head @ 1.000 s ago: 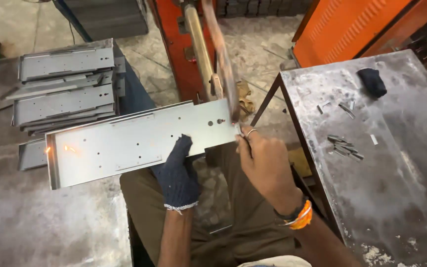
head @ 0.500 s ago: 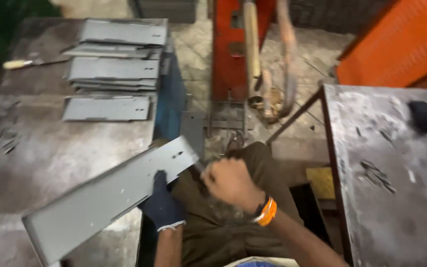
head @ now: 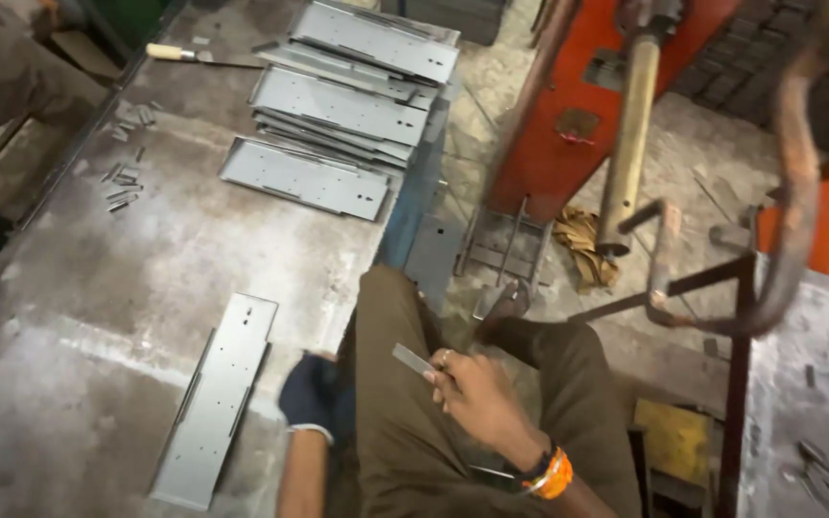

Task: The person holds a long sheet-metal panel on their lap, picks small metal pins from the worktable, inserts them into pre-drilled holes in the panel, and uses a foot-operated arbor press to press each pin flush into the panel, repeating the cycle and setting finished panels on a stack.

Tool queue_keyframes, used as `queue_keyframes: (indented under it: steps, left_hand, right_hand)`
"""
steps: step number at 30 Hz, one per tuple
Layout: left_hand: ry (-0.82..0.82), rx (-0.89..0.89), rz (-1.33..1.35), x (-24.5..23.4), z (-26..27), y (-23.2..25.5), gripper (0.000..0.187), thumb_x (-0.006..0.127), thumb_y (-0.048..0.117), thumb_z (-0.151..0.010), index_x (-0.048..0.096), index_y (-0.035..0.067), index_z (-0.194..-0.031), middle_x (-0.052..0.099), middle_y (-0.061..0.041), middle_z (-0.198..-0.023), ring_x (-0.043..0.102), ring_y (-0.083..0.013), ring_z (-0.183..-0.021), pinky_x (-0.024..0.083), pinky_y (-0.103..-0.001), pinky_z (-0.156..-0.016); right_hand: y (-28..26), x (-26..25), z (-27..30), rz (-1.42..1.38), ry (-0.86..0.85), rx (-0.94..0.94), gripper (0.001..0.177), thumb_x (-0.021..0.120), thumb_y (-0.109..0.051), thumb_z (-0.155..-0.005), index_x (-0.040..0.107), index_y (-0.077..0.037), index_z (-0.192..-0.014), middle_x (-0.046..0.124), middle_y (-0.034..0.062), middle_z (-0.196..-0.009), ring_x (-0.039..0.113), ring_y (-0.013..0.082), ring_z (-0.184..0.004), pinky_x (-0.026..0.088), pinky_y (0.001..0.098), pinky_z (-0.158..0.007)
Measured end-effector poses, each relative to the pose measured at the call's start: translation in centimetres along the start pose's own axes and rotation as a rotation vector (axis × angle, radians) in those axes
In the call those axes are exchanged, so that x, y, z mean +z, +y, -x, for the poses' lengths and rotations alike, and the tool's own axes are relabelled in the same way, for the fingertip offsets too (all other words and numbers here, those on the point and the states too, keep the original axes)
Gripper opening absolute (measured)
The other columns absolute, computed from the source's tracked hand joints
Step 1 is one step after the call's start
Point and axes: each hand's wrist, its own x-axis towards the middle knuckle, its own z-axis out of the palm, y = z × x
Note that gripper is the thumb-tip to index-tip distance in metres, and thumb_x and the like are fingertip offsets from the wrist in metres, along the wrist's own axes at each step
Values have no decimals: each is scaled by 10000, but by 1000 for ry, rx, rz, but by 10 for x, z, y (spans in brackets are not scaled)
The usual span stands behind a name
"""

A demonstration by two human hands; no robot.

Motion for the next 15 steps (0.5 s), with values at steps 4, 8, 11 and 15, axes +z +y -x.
queue_keyframes:
  steps: [4, 8, 11, 15]
  left_hand:
    - [93, -425, 660, 44, -15, 20, 145, 654, 53, -881, 749, -57, -884, 737, -155, -822, 702, -217, -667, 568, -340, -614]
    - [-19, -313, 539, 80, -84, 31, 293, 648, 167, -932, 730, -91, -820, 719, -183, -760, 628, -229, -574, 496, -344, -500]
    - [-8, -387, 711, 103, -134, 83, 450, 690, 366, -966, 614, -5, -723, 674, -153, -684, 660, -235, -546, 529, -346, -484]
    - [-82, -390, 774, 131, -205, 97, 494, 703, 416, -970, 590, 10, -711, 667, -152, -666, 644, -236, -510, 479, -343, -443]
  right_hand:
    - [1, -5, -13, -42, -14, 55, 145, 626, -177, -969, 702, -55, -958, 736, 58, -652, 720, 150, -556, 547, 318, -539]
    - [8, -10, -27, -83, -5, 25, 166, 619, -183, -965, 689, -38, -1010, 732, 62, -647, 717, 136, -537, 538, 306, -525]
    - [15, -10, -32, -176, -3, 91, 187, 625, -189, -966, 693, -27, -1031, 728, 74, -644, 705, 141, -545, 530, 307, -529]
    - [39, -2, -40, -137, -29, 180, 194, 634, -211, -959, 690, -34, -1018, 749, 43, -653, 719, 131, -530, 541, 301, -528]
